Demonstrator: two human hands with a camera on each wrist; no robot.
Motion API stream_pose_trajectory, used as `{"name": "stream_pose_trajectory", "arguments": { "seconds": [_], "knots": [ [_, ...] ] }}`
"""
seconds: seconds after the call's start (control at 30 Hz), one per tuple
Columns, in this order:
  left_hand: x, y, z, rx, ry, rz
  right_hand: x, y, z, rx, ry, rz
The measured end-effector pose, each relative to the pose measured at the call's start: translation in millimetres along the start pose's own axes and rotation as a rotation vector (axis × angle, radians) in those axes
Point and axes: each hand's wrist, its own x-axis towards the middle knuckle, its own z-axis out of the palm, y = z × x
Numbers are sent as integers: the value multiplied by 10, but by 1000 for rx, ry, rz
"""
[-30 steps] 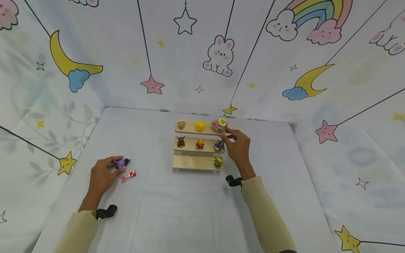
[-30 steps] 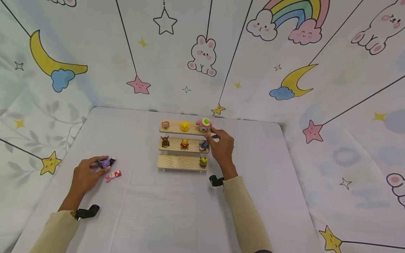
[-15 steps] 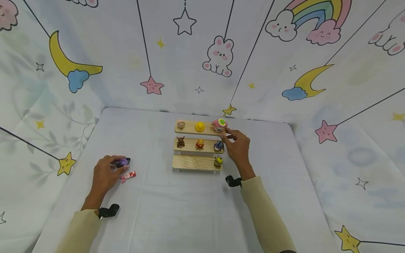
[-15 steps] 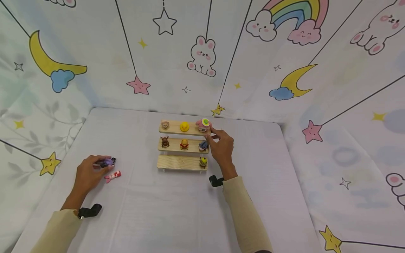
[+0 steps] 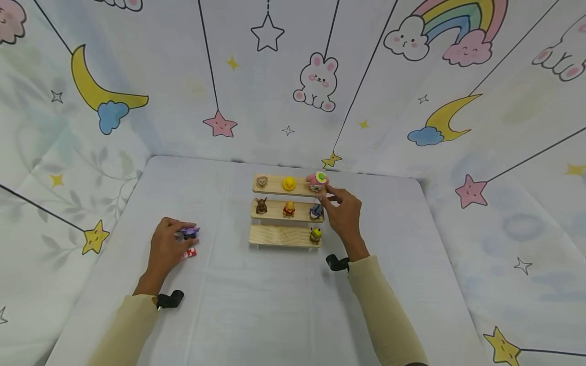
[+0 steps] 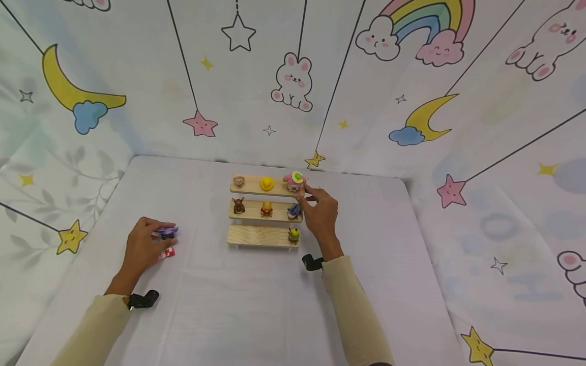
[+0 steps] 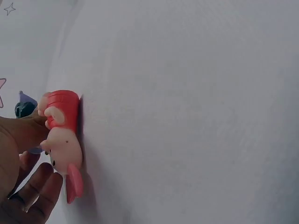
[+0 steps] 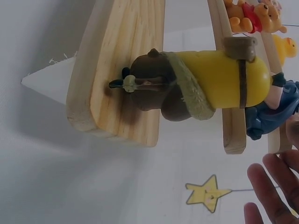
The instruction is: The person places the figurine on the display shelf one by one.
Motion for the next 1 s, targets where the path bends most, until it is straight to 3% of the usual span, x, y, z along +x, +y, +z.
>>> {"name": "stream_pose_trajectory", "arguments": {
  "seconds": [0.23, 0.5, 0.83, 1.0],
  "knots": [
    [-1, -12, 32, 26, 24, 46, 9, -13, -1, -9, 1, 1],
    [-3, 53, 9, -26, 62, 10, 0, -31, -6, -6, -7, 21],
    [78, 438, 54, -97, 71, 105, 0, 0, 4, 0, 3, -8],
    [105, 694, 89, -112, 40, 144, 4, 9, 5, 0, 7, -9]
  ]
}}
